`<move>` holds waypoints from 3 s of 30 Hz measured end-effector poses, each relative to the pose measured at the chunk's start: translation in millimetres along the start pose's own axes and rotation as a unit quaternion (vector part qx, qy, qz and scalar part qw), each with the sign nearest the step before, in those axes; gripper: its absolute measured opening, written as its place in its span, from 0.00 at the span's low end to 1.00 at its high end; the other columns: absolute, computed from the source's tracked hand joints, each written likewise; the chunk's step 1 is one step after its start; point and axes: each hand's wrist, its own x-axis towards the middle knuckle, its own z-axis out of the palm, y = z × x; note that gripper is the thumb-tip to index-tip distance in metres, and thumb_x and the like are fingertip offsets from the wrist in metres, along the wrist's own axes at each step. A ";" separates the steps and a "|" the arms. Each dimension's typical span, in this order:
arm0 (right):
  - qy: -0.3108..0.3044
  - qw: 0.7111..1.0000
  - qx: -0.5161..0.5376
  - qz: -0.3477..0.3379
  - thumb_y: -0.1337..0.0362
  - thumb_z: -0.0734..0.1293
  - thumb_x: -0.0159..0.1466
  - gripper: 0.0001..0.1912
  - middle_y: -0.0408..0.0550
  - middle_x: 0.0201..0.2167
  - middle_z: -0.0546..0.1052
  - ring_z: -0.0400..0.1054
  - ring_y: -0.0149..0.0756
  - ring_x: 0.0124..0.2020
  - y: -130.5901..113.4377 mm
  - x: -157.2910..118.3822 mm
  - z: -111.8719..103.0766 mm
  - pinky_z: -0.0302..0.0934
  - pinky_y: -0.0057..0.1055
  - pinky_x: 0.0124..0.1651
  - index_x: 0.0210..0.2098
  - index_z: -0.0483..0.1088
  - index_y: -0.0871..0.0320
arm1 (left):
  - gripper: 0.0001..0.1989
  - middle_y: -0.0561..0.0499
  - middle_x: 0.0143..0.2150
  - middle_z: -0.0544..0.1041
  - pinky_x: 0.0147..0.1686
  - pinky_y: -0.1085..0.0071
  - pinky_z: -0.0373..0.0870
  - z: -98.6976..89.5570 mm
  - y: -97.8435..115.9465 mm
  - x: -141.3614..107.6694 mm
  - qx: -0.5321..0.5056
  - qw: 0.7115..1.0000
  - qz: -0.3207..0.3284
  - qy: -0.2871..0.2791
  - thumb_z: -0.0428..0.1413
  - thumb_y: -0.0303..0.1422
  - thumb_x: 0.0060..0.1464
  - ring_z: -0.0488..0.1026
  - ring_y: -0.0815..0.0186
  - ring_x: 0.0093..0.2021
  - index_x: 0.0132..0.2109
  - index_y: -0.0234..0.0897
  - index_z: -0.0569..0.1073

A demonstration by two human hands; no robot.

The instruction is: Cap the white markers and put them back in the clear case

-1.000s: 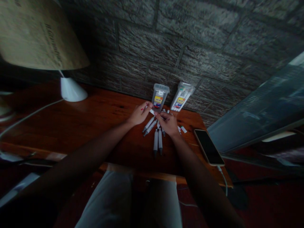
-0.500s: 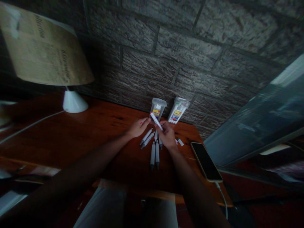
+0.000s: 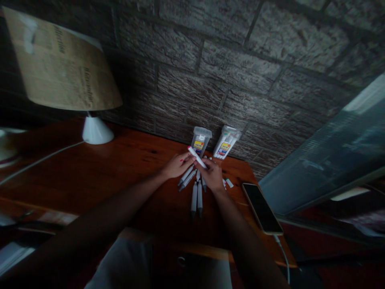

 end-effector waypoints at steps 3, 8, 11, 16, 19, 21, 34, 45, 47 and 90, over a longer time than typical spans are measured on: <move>0.016 1.000 -0.003 -0.011 0.45 0.76 0.63 0.18 0.45 0.32 0.84 0.74 0.39 0.35 2.4 0.8 -1.0 0.65 0.33 0.42 0.37 0.87 0.53 | 0.20 0.44 0.47 0.88 0.49 0.67 0.78 0.4 1.2 -0.4 0.001 1.000 0.007 -0.004 0.52 0.46 0.75 0.85 0.59 0.47 0.51 0.37 0.80; 0.039 0.999 0.032 0.015 0.43 0.77 0.63 0.22 0.45 0.34 0.85 0.75 0.37 0.34 5.5 2.4 0.0 0.67 0.33 0.41 0.45 0.85 0.53 | 0.20 0.45 0.47 0.87 0.52 0.67 0.78 -2.9 6.2 -0.7 0.008 1.000 0.008 -0.001 0.49 0.45 0.76 0.85 0.60 0.49 0.50 0.38 0.81; 0.064 0.991 0.086 0.080 0.35 0.76 0.60 0.30 0.42 0.29 0.82 0.72 0.34 0.26 3.4 4.0 1.5 0.64 0.31 0.33 0.46 0.80 0.54 | 0.20 0.46 0.40 0.85 0.49 0.68 0.77 -7.1 10.2 -0.7 0.018 1.000 -0.016 0.001 0.49 0.45 0.77 0.84 0.60 0.46 0.49 0.37 0.81; 0.068 0.978 0.153 0.127 0.24 0.72 0.57 0.37 0.44 0.27 0.82 0.70 0.34 0.24 -5.1 7.0 1.1 0.62 0.30 0.27 0.39 0.75 0.54 | 0.22 0.50 0.30 0.79 0.42 0.70 0.75 -9.4 14.6 -0.5 0.024 0.999 -0.039 -0.004 0.47 0.45 0.76 0.82 0.61 0.38 0.46 0.38 0.82; 0.075 0.972 0.164 0.152 0.23 0.71 0.57 0.38 0.45 0.25 0.82 0.67 0.33 0.22 -8.6 7.6 0.9 0.60 0.30 0.24 0.36 0.74 0.53 | 0.24 0.50 0.29 0.79 0.42 0.70 0.74 -8.5 15.9 -1.1 0.029 0.999 -0.042 -0.016 0.47 0.46 0.76 0.81 0.61 0.37 0.46 0.37 0.82; 0.078 0.966 0.182 0.169 0.23 0.71 0.57 0.37 0.44 0.25 0.82 0.64 0.32 0.19 -10.1 7.5 1.6 0.58 0.30 0.22 0.36 0.74 0.53 | 0.25 0.49 0.29 0.79 0.42 0.69 0.75 -7.8 16.1 -1.3 0.028 0.998 -0.044 -0.023 0.46 0.47 0.76 0.81 0.61 0.38 0.47 0.36 0.82; 0.106 0.934 0.275 0.204 0.39 0.84 0.47 0.31 0.38 0.26 0.77 0.70 0.29 0.26 -12.8 8.1 4.0 0.62 0.26 0.26 0.32 0.70 0.53 | 0.22 0.46 0.38 0.86 0.43 0.69 0.76 -5.3 12.9 -0.8 0.006 0.999 -0.021 -0.042 0.50 0.45 0.75 0.83 0.61 0.39 0.43 0.37 0.83; 0.118 0.897 0.370 0.212 0.53 0.83 0.44 0.23 0.43 0.35 0.84 0.75 0.30 0.33 -21.4 9.8 -1.5 0.65 0.23 0.30 0.35 0.76 0.54 | 0.20 0.51 0.31 0.78 0.33 0.72 0.67 -4.3 12.2 -0.9 0.006 0.999 -0.014 -0.049 0.51 0.45 0.75 0.74 0.66 0.31 0.44 0.36 0.80; 0.111 0.899 0.368 0.209 0.54 0.83 0.44 0.24 0.44 0.37 0.85 0.75 0.30 0.34 -23.3 8.9 -1.8 0.65 0.23 0.30 0.36 0.76 0.54 | 0.19 0.52 0.31 0.78 0.34 0.73 0.66 -3.2 9.0 -0.8 0.006 0.999 -0.007 -0.044 0.52 0.45 0.74 0.73 0.67 0.32 0.44 0.36 0.79; 0.184 0.901 0.325 0.219 0.43 0.88 0.36 0.37 0.33 0.23 0.73 0.62 0.22 0.21 -15.9 13.6 -10.4 0.52 0.21 0.22 0.34 0.72 0.56 | 0.12 0.50 0.36 0.84 0.39 0.71 0.71 -1.1 -4.8 2.1 0.035 0.999 -0.002 0.008 0.57 0.40 0.70 0.77 0.66 0.34 0.44 0.38 0.80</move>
